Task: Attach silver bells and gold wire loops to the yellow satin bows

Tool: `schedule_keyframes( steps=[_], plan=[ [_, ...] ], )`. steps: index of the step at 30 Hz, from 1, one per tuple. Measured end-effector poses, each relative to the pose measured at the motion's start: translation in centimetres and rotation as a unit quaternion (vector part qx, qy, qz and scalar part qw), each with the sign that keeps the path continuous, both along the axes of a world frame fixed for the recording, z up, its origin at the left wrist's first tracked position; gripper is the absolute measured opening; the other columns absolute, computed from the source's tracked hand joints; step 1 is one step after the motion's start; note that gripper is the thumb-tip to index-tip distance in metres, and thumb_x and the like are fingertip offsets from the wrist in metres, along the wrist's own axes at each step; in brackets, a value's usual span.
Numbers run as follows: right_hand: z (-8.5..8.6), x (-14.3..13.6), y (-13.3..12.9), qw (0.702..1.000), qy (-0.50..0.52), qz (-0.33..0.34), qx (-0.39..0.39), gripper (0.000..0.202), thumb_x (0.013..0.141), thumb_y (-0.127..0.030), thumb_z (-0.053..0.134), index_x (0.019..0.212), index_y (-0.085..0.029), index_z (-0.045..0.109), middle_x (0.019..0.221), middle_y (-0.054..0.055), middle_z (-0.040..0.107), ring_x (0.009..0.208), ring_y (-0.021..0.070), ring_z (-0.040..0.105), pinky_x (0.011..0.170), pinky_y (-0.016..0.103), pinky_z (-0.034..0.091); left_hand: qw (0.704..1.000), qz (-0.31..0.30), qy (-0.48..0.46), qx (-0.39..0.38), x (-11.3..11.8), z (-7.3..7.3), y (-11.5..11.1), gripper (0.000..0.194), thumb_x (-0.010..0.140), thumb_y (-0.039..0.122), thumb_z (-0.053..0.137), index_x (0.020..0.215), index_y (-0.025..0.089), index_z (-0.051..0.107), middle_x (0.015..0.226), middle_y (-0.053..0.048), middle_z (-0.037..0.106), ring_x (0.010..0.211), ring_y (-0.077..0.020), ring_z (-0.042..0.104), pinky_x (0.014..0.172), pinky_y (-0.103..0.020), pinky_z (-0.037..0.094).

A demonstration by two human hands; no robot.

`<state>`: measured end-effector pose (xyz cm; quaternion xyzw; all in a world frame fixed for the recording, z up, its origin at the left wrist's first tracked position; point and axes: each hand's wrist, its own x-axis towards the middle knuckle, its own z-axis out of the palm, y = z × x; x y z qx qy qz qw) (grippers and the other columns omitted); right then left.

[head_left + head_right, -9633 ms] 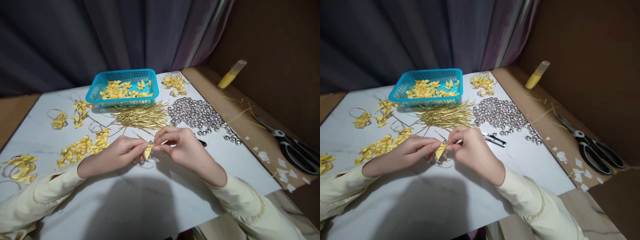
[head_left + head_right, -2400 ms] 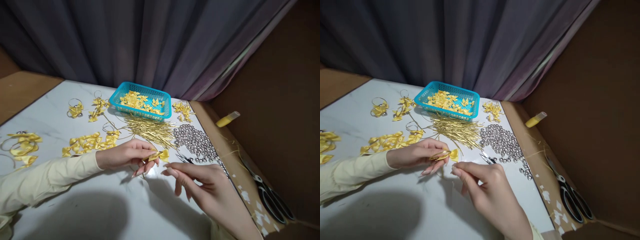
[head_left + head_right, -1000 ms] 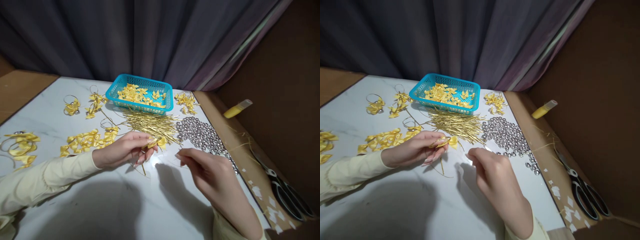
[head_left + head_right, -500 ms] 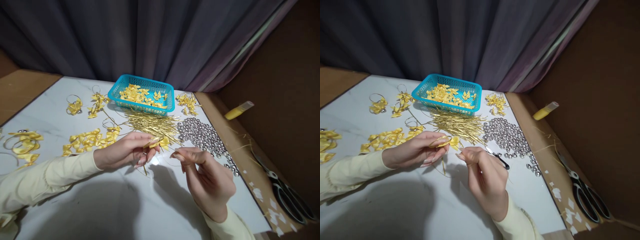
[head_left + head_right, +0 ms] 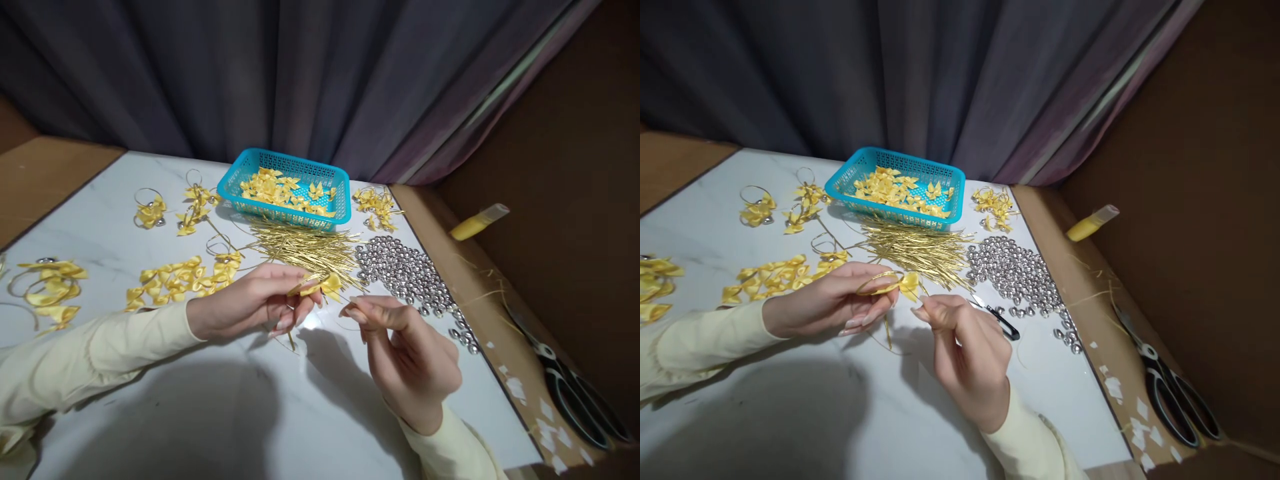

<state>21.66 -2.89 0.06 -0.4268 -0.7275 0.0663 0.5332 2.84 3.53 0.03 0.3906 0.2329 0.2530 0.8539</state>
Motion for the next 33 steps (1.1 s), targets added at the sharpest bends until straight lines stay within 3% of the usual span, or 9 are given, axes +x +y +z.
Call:
schedule_keyframes(
  steps=[6, 14, 28, 33],
  plan=[
    [-0.19, 0.08, 0.56, 0.996, -0.067, -0.024, 0.053, 0.023, 0.078, 0.001, 0.06, 0.084, -0.02, 0.054, 0.067, 0.001, 0.065, 0.06, 0.013, 0.064, 0.053, 0.023, 0.051, 1.0, 0.003, -0.011, -0.002, 0.0, 0.09, 0.07, 0.024, 0.09, 0.026, 0.052, 0.077, 0.01, 0.065, 0.056, 0.0, 0.054, 0.042, -0.0047, 0.044, 0.038, -0.011, 0.039],
    [0.21, 0.54, 0.82, 0.975, -0.202, -0.072, 0.059, 0.019, 0.081, -0.002, 0.058, 0.09, -0.019, 0.056, 0.066, 0.0, 0.066, 0.051, 0.0105, 0.058, 0.053, 0.021, 0.046, 1.0, 0.011, -0.027, 0.004, -0.15, 0.38, 0.14, 0.026, 0.093, 0.022, 0.047, 0.079, 0.01, 0.066, 0.057, -0.001, 0.056, 0.044, -0.0047, 0.046, 0.04, -0.011, 0.04],
    [0.13, 0.28, 0.64, 0.977, -0.184, -0.088, 0.068, 0.013, 0.079, -0.005, 0.063, 0.082, -0.017, 0.059, 0.061, 0.0, 0.064, 0.045, 0.0077, 0.052, 0.047, 0.02, 0.041, 0.999, -0.005, -0.031, 0.037, -0.25, 0.06, 0.09, 0.024, 0.094, 0.022, 0.047, 0.081, 0.01, 0.064, 0.062, -0.001, 0.059, 0.047, -0.0045, 0.05, 0.043, -0.011, 0.041],
    [0.27, 0.28, 0.56, 0.982, -0.169, -0.065, 0.048, 0.013, 0.078, -0.003, 0.062, 0.081, -0.016, 0.059, 0.06, 0.0, 0.063, 0.045, 0.0073, 0.05, 0.047, 0.019, 0.04, 0.998, -0.005, 0.0, 0.07, -0.22, 0.27, 0.16, 0.023, 0.092, 0.025, 0.051, 0.078, 0.009, 0.062, 0.064, 0.0, 0.06, 0.048, -0.0037, 0.05, 0.046, -0.011, 0.042]
  ],
)
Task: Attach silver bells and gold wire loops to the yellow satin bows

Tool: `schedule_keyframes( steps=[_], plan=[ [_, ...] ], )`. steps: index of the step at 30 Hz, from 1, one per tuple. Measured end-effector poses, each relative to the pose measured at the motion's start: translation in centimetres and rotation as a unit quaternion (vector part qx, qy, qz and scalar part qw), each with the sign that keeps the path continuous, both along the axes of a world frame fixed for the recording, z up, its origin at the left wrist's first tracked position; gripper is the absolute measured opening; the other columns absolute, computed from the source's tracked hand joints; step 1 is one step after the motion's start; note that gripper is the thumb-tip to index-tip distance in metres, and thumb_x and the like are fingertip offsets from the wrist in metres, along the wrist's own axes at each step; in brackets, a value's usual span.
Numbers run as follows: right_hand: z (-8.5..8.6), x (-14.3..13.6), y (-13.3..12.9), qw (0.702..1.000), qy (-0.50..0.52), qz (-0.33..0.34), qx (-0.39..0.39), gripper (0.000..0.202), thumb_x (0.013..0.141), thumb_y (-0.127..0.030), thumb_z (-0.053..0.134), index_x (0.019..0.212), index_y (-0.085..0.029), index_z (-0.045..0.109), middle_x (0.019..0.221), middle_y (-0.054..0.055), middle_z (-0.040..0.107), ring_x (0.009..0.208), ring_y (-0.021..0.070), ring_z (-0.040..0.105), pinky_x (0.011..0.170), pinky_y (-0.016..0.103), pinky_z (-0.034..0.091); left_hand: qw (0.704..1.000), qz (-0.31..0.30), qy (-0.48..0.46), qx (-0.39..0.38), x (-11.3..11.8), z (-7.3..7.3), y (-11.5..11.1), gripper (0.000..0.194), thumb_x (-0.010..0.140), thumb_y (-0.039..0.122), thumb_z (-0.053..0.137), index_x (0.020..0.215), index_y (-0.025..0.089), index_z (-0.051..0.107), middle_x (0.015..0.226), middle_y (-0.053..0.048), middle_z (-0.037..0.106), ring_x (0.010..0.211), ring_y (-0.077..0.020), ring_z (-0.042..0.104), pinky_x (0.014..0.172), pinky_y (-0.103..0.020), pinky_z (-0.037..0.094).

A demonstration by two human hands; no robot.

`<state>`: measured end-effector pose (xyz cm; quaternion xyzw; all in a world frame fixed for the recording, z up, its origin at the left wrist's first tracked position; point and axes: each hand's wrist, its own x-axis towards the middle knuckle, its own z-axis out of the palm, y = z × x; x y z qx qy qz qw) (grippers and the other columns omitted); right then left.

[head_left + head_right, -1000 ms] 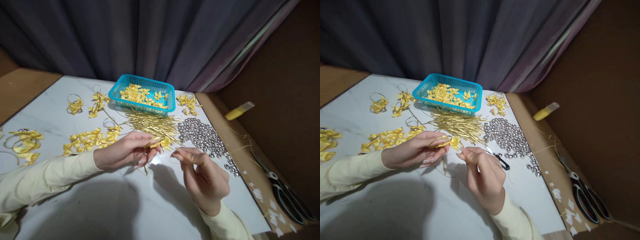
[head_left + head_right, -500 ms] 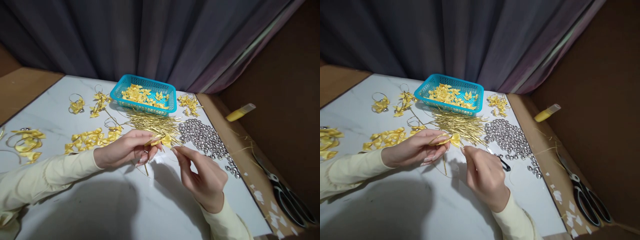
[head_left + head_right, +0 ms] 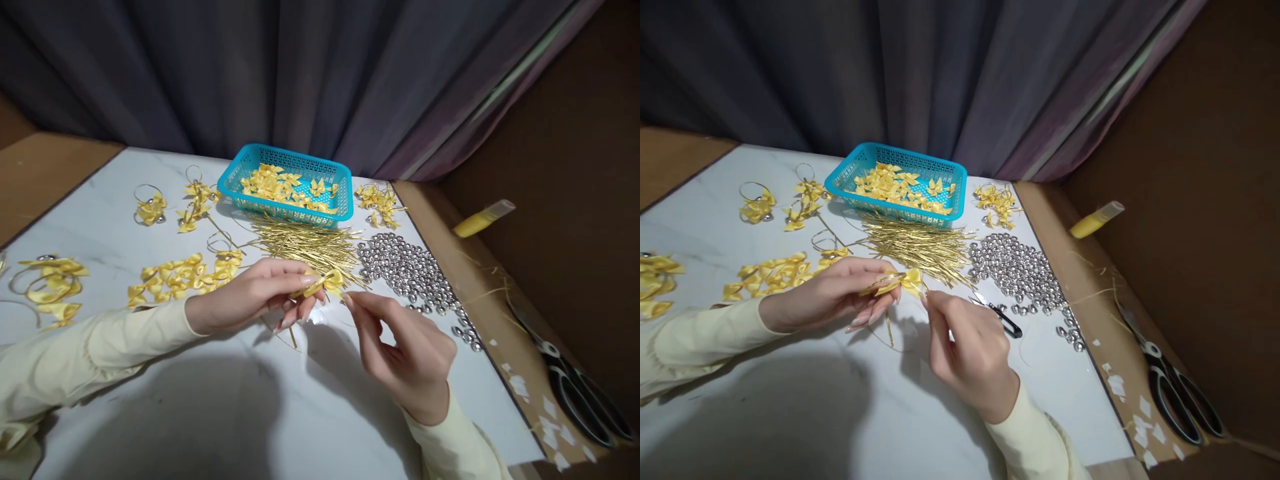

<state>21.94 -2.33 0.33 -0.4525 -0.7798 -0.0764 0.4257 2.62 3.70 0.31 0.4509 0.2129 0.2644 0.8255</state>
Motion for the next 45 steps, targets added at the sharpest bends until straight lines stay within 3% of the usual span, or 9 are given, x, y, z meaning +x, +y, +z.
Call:
schedule_keyframes(
  steps=[12, 21, 26, 32, 37, 40, 45],
  plan=[
    [0.3, -0.3, -0.3, 0.996, 0.052, 0.018, -0.07, 0.012, 0.079, -0.004, 0.059, 0.08, -0.016, 0.058, 0.061, -0.001, 0.063, 0.045, 0.0069, 0.051, 0.046, 0.019, 0.04, 0.991, 0.02, 0.062, 0.113, -0.1, 0.0, -0.1, 0.026, 0.094, 0.026, 0.048, 0.076, 0.011, 0.058, 0.064, 0.001, 0.059, 0.05, -0.0051, 0.05, 0.048, -0.016, 0.041],
    [0.5, -0.1, -0.4, 0.965, 0.172, 0.056, -0.188, 0.009, 0.08, -0.009, 0.062, 0.075, -0.016, 0.062, 0.059, -0.002, 0.063, 0.039, 0.0045, 0.046, 0.04, 0.018, 0.038, 0.968, 0.059, 0.139, 0.2, 0.0, 0.2, -0.5, 0.023, 0.093, 0.027, 0.046, 0.078, 0.013, 0.057, 0.064, 0.001, 0.059, 0.05, -0.0071, 0.05, 0.048, -0.018, 0.043],
    [0.6, -0.2, -0.1, 0.926, 0.252, 0.077, -0.27, 0.007, 0.08, -0.012, 0.063, 0.074, -0.016, 0.063, 0.059, -0.001, 0.065, 0.039, 0.0046, 0.049, 0.038, 0.017, 0.039, 0.955, 0.075, 0.153, 0.243, 0.0, 0.1, -0.7, 0.022, 0.093, 0.027, 0.046, 0.078, 0.015, 0.056, 0.064, 0.002, 0.058, 0.052, -0.0066, 0.05, 0.05, -0.017, 0.044],
    [0.7, -0.3, -0.1, 0.831, 0.378, 0.108, -0.394, 0.012, 0.083, -0.022, 0.063, 0.073, -0.016, 0.062, 0.059, 0.001, 0.067, 0.034, 0.0038, 0.046, 0.032, 0.015, 0.033, 0.954, 0.074, 0.148, 0.25, 0.0, 0.1, -0.8, 0.023, 0.093, 0.028, 0.045, 0.077, 0.015, 0.056, 0.064, 0.003, 0.058, 0.053, -0.0063, 0.05, 0.051, -0.016, 0.045],
    [0.9, -0.3, 0.1, 0.779, 0.432, 0.119, -0.439, 0.015, 0.081, -0.025, 0.066, 0.071, -0.015, 0.061, 0.059, 0.002, 0.067, 0.033, 0.0032, 0.045, 0.032, 0.014, 0.032, 0.952, 0.08, 0.154, 0.251, 0.0, -0.1, -0.8, 0.021, 0.093, 0.027, 0.045, 0.079, 0.015, 0.056, 0.063, 0.003, 0.057, 0.052, -0.0063, 0.05, 0.05, -0.016, 0.044],
    [1.0, -0.3, 0.2, 0.767, 0.446, 0.124, -0.444, 0.016, 0.08, -0.026, 0.066, 0.07, -0.014, 0.061, 0.059, 0.003, 0.067, 0.033, 0.0034, 0.044, 0.032, 0.015, 0.031, 0.957, 0.078, 0.151, 0.236, 0.0, 0.0, -0.7, 0.022, 0.092, 0.028, 0.046, 0.079, 0.014, 0.056, 0.063, 0.003, 0.057, 0.051, -0.0068, 0.05, 0.049, -0.017, 0.044],
    [1.1, -0.6, 0.0, 0.773, 0.453, 0.11, -0.429, 0.015, 0.08, -0.025, 0.066, 0.072, -0.014, 0.06, 0.06, 0.003, 0.067, 0.033, 0.0039, 0.044, 0.031, 0.016, 0.03, 0.966, 0.06, 0.138, 0.211, 0.0, 0.3, -0.6, 0.025, 0.092, 0.03, 0.046, 0.076, 0.014, 0.055, 0.062, 0.001, 0.058, 0.05, -0.0077, 0.049, 0.048, -0.018, 0.043]
  ],
)
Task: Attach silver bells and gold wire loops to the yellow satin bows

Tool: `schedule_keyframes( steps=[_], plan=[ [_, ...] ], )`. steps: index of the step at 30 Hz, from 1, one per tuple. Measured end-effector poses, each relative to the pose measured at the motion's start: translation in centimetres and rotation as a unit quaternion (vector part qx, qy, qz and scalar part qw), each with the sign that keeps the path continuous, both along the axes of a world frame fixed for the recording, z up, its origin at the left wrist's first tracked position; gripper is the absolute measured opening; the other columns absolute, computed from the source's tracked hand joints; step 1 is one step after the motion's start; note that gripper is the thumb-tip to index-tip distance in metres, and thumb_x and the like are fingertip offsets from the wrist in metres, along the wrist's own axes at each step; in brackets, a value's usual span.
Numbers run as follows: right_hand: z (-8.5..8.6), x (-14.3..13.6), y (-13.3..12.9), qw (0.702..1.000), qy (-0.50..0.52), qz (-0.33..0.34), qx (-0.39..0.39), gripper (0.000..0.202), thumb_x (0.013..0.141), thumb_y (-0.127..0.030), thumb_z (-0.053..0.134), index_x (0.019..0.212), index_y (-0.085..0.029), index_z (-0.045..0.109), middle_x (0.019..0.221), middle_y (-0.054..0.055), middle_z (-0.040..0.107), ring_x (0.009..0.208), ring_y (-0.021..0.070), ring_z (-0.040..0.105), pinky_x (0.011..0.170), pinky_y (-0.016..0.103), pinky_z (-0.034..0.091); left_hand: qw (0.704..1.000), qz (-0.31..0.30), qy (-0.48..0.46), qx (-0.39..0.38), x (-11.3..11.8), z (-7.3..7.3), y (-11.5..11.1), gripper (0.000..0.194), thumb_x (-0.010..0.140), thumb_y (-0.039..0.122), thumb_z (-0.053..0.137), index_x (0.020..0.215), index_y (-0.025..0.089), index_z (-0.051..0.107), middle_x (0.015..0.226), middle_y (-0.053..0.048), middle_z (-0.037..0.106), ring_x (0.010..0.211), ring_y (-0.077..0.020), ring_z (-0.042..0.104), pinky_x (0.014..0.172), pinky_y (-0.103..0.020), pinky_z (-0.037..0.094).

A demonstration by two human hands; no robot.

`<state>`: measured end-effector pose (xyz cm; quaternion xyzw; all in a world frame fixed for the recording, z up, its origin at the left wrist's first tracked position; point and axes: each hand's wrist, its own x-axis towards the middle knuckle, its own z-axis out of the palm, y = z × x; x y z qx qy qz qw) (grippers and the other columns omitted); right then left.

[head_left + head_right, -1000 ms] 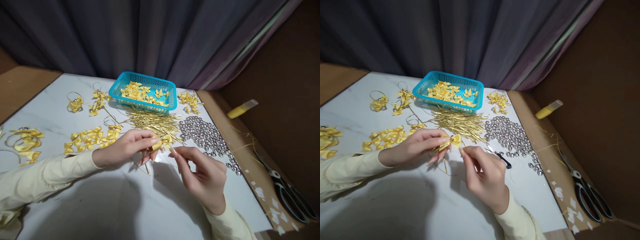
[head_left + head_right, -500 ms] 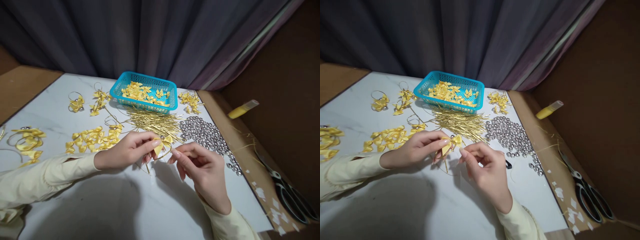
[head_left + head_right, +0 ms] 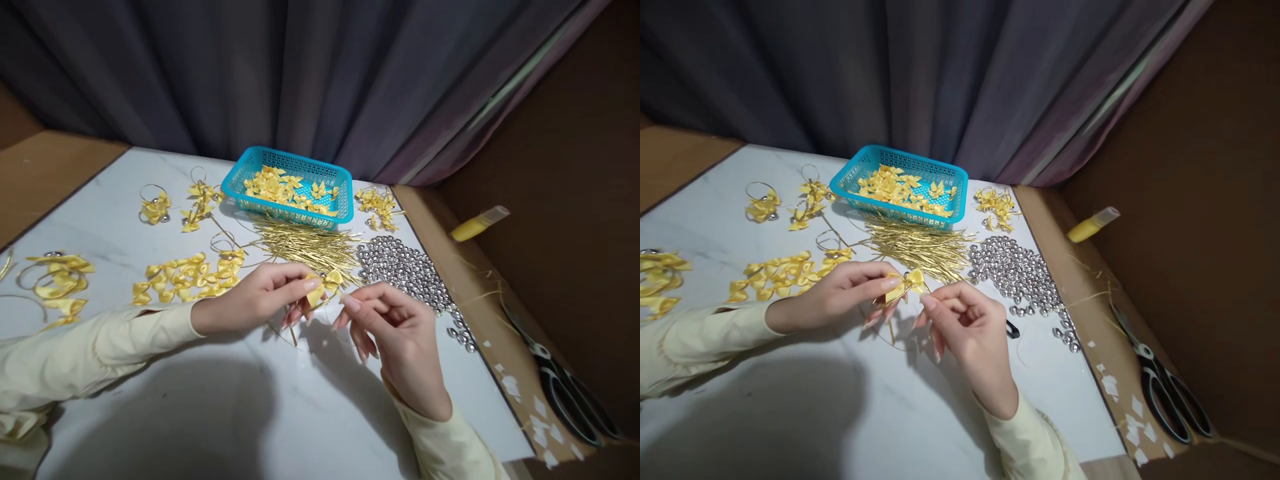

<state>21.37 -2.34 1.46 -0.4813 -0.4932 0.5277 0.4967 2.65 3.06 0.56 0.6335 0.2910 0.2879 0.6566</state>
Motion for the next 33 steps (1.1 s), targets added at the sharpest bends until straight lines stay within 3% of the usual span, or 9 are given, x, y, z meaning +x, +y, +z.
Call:
schedule_keyframes(
  steps=[13, 22, 33],
  plan=[
    [0.2, -0.02, -0.17, 1.0, 0.009, 0.004, -0.008, 0.015, 0.079, -0.026, 0.066, 0.071, -0.015, 0.06, 0.059, 0.001, 0.067, 0.032, 0.0034, 0.044, 0.031, 0.015, 0.029, 0.992, -0.01, 0.073, 0.107, -0.33, 0.11, -0.19, 0.028, 0.094, 0.034, 0.043, 0.08, 0.015, 0.057, 0.063, 0.002, 0.052, 0.055, -0.0094, 0.049, 0.054, -0.021, 0.042],
    [-0.05, 0.19, -0.2, 0.999, 0.001, 0.021, 0.024, 0.013, 0.081, -0.026, 0.065, 0.073, -0.016, 0.061, 0.059, 0.001, 0.068, 0.033, 0.0044, 0.046, 0.031, 0.016, 0.032, 0.999, -0.047, -0.012, -0.025, -0.34, 0.54, 0.06, 0.027, 0.093, 0.032, 0.047, 0.077, 0.014, 0.058, 0.064, 0.001, 0.059, 0.051, -0.0074, 0.051, 0.05, -0.017, 0.044],
    [-0.05, 0.28, -0.38, 0.999, -0.005, 0.029, 0.04, 0.012, 0.081, -0.024, 0.064, 0.072, -0.016, 0.061, 0.058, 0.001, 0.068, 0.032, 0.0047, 0.046, 0.03, 0.016, 0.032, 0.973, -0.079, -0.108, -0.19, -0.4, 0.35, -0.13, 0.023, 0.091, 0.03, 0.054, 0.079, 0.012, 0.062, 0.063, -0.001, 0.061, 0.05, -0.0069, 0.051, 0.045, -0.015, 0.042]
  ],
)
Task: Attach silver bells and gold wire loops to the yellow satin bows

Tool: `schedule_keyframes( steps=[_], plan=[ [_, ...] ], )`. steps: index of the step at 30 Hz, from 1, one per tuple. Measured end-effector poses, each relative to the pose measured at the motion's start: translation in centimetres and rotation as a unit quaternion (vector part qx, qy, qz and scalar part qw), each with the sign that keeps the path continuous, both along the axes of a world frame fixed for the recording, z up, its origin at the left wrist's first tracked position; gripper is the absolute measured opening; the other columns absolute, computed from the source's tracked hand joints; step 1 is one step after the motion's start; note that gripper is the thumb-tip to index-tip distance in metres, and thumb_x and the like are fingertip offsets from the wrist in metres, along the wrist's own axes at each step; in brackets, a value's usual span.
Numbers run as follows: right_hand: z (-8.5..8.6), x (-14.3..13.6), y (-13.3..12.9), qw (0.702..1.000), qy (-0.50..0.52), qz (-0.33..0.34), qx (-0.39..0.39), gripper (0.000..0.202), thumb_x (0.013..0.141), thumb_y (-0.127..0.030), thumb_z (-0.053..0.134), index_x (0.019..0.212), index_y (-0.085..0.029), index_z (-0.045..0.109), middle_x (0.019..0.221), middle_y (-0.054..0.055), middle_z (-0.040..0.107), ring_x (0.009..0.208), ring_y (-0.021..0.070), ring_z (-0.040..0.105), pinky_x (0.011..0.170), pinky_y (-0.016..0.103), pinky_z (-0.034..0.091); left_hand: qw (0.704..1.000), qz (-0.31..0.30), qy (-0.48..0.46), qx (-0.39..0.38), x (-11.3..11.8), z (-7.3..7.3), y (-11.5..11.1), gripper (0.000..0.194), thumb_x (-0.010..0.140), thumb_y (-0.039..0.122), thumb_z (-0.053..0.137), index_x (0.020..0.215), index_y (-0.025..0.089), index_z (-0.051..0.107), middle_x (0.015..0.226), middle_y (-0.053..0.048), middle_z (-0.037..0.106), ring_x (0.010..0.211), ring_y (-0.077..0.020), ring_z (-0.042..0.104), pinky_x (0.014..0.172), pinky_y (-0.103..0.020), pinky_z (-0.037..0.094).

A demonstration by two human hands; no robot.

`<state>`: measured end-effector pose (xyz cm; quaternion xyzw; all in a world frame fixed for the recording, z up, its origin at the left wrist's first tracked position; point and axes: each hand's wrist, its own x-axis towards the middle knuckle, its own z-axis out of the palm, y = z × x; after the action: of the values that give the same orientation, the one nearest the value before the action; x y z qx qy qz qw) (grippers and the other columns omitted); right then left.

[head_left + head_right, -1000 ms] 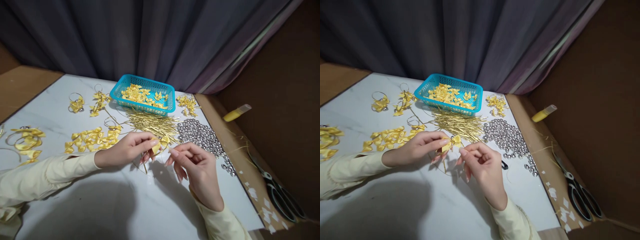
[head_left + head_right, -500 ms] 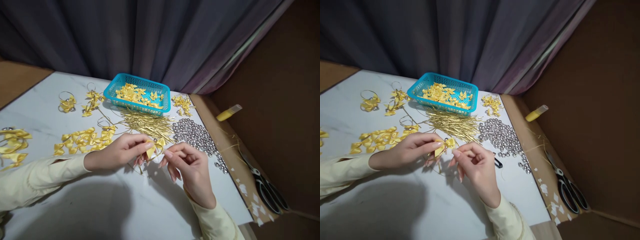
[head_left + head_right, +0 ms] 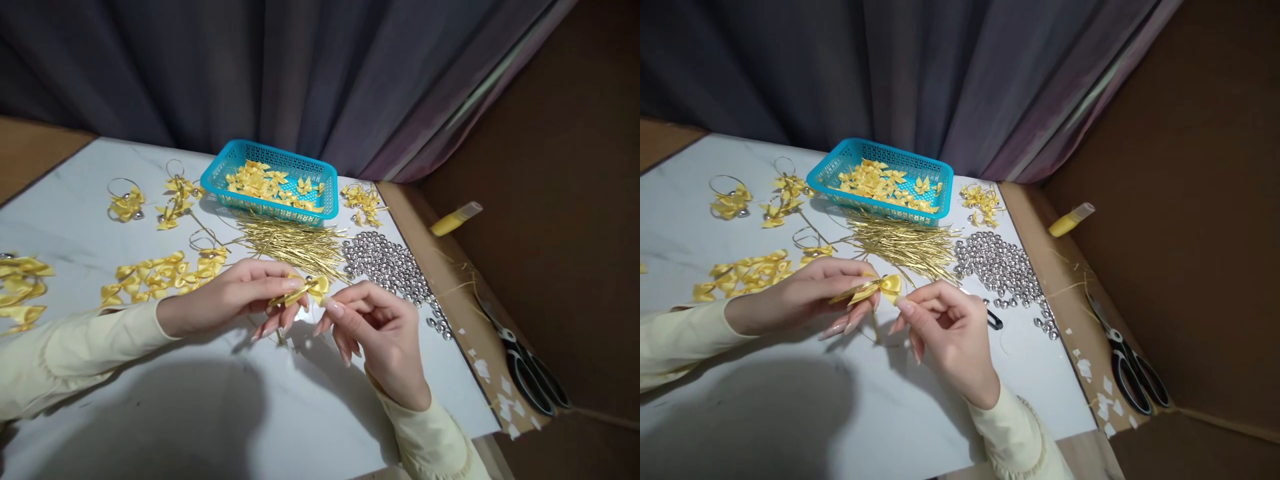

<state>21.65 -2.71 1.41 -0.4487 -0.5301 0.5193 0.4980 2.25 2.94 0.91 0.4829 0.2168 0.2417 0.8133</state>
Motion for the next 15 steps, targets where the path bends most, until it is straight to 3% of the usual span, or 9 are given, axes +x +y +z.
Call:
schedule_keyframes(
  steps=[15],
  plan=[
    [-0.05, 0.12, -0.04, 1.0, -0.019, -0.004, 0.005, 0.015, 0.081, -0.027, 0.065, 0.072, -0.016, 0.061, 0.058, 0.001, 0.067, 0.031, 0.0046, 0.045, 0.028, 0.017, 0.03, 1.0, 0.002, -0.006, -0.028, -0.04, 0.12, 0.09, 0.023, 0.089, 0.031, 0.055, 0.078, 0.013, 0.062, 0.061, -0.001, 0.06, 0.047, -0.0068, 0.049, 0.044, -0.015, 0.04]
  ],
)
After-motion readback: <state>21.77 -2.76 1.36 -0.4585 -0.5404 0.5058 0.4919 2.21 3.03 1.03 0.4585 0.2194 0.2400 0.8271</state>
